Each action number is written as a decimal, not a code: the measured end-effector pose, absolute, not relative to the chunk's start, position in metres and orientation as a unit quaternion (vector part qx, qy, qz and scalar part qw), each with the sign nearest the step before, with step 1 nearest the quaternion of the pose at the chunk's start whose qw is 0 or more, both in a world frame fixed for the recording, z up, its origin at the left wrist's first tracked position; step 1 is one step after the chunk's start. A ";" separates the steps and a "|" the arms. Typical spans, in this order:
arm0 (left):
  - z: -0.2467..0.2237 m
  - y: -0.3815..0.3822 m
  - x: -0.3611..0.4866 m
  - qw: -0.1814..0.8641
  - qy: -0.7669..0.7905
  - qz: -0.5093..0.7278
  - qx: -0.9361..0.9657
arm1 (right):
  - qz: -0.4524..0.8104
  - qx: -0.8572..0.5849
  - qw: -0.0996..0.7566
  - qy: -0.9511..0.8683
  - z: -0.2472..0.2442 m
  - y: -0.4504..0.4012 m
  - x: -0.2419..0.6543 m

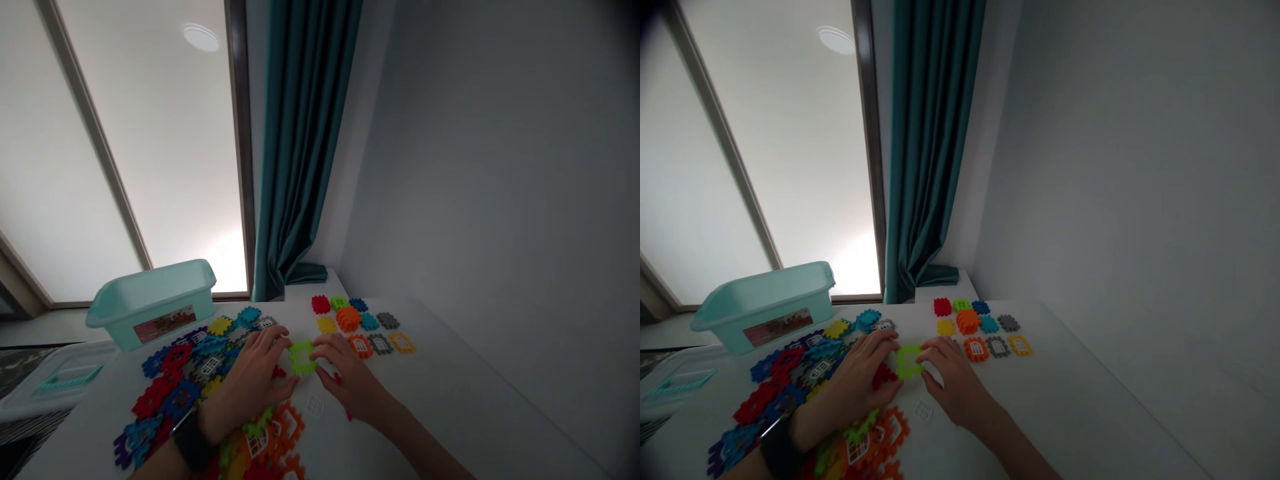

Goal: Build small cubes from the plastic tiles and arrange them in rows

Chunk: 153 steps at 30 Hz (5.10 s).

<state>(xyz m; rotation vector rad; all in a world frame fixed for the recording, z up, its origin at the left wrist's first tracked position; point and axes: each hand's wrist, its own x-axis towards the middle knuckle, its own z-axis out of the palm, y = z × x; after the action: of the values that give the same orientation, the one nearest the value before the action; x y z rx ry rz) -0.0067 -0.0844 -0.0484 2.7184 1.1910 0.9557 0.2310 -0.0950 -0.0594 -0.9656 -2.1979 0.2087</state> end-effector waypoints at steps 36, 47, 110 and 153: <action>-0.066 0.000 0.058 0.137 0.350 0.141 0.916 | 0.081 -0.462 0.388 -0.793 -0.072 0.077 0.371; -0.068 0.000 0.058 0.145 0.359 0.101 0.917 | 0.134 -0.487 0.348 -0.790 -0.093 0.098 0.383; -0.059 -0.004 0.059 0.152 0.370 0.069 0.914 | 0.180 -0.465 0.352 -0.792 -0.079 0.084 0.367; -0.028 -0.048 -0.033 0.015 0.401 0.130 0.907 | 0.154 -0.383 0.283 -0.866 -0.069 -0.033 0.224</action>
<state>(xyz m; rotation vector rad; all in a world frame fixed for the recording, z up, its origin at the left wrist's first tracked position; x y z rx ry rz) -0.0334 -0.0476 -0.0279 2.8219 1.2478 0.4043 0.2238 -0.0331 -0.0687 -1.0264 -2.3176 0.4125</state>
